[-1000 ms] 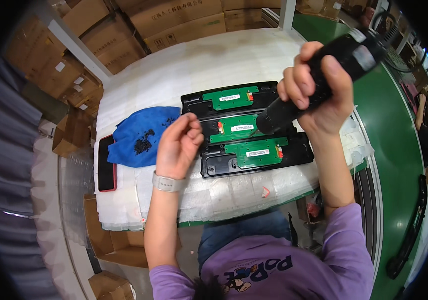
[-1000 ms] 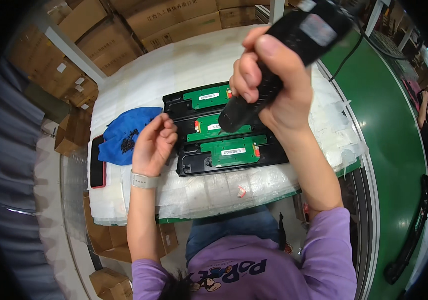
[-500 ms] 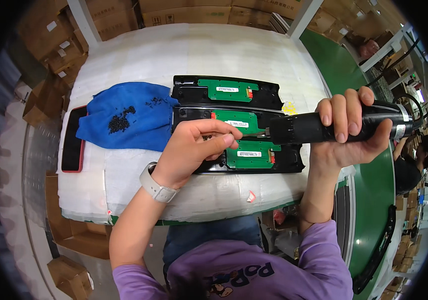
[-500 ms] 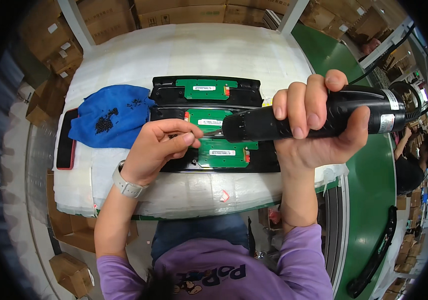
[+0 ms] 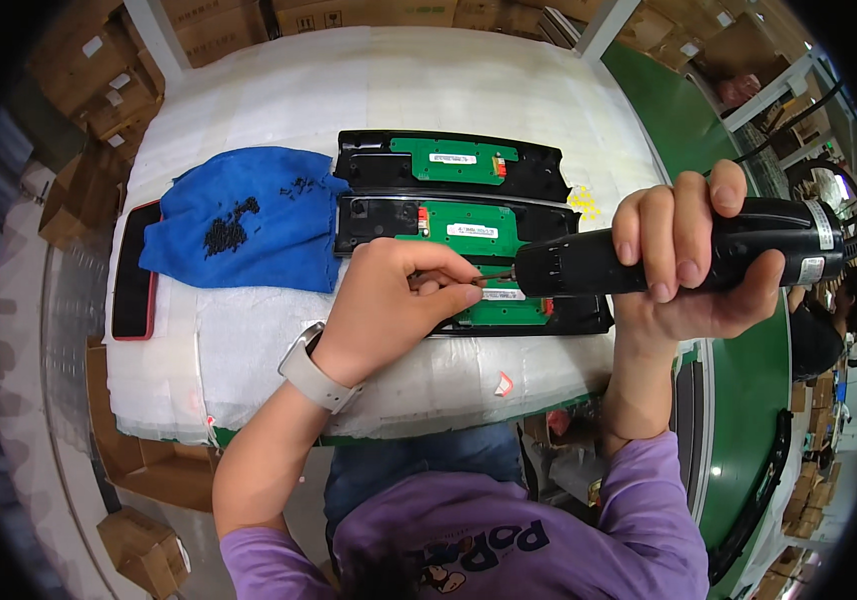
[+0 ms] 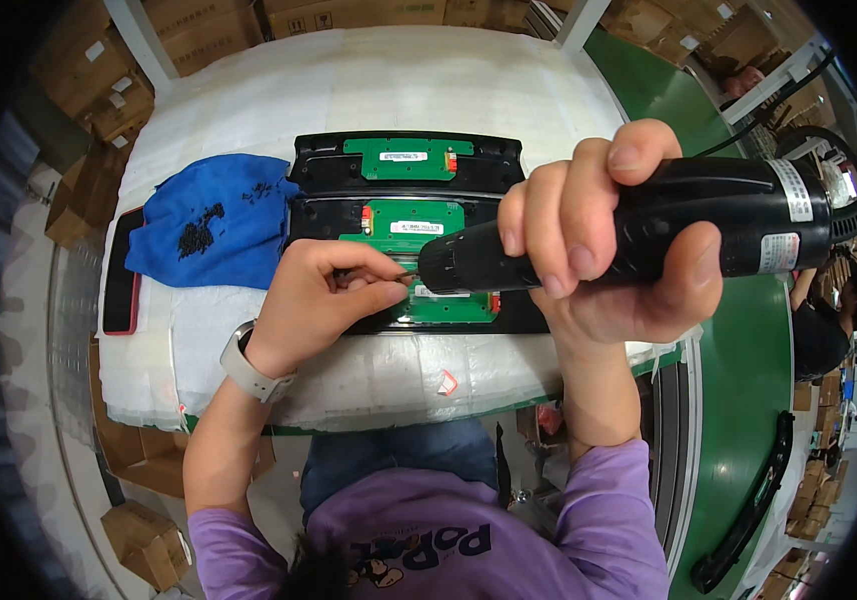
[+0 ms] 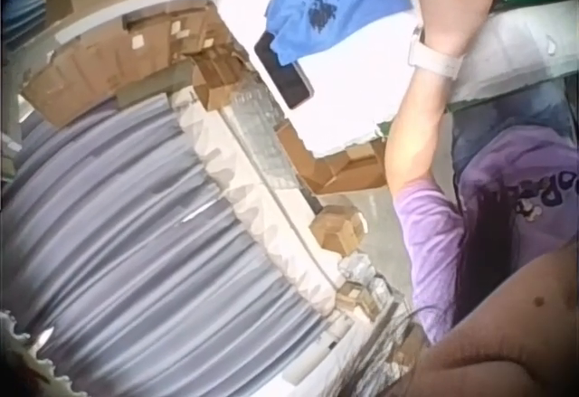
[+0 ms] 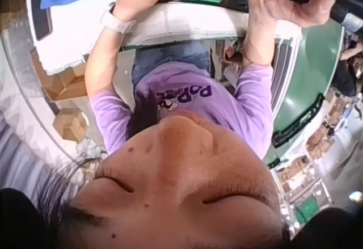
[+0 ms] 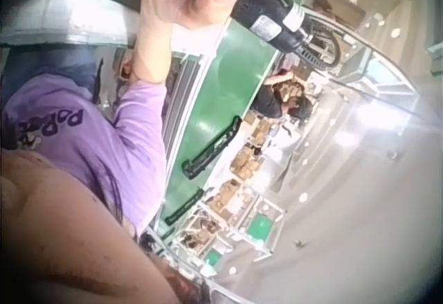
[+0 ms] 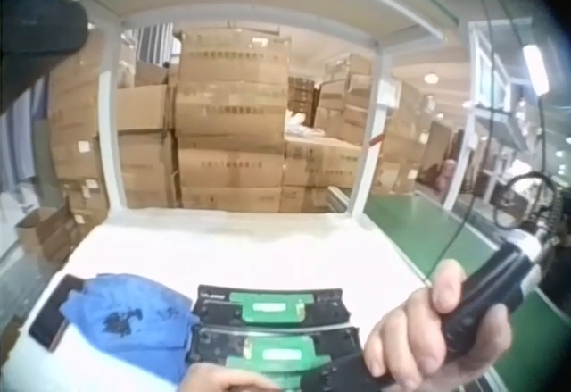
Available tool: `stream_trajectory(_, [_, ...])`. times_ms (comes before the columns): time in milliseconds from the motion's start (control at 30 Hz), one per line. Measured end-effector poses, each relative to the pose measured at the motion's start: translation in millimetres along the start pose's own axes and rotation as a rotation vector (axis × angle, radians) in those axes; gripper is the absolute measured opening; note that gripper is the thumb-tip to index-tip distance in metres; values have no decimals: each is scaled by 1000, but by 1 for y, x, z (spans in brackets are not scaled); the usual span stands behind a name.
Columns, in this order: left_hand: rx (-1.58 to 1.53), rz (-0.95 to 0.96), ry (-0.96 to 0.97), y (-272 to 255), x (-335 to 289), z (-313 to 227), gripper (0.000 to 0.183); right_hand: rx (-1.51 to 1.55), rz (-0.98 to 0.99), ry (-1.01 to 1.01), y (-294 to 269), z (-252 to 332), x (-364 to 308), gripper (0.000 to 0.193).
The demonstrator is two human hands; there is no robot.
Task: Assembling electronic components into a plastic housing using an electric screwdriver.
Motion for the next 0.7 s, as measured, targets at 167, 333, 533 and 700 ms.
stream_trajectory(167, [69,29,23,1,-1,-1,10,-4,55,20,5,-3,1,45])
stream_trajectory(333, [52,43,29,2,-2,1,10,-5,56,33,6,-4,0,45])
stream_trajectory(533, [85,100,9,7,-2,0,10,17,54,52,7,-9,1,45])
stream_trajectory(700, [99,147,-15,8,-2,2,10,50,-3,91,5,-14,2,44])
Point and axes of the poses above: each hand's wrist, its own x-axis towards the middle knuckle, its own y-axis out of the palm, z = x × y, the point moved 7 cm from there along x, towards the middle knuckle, and after that the axes turned 12 degrees about -x, right-handed, at the moved point
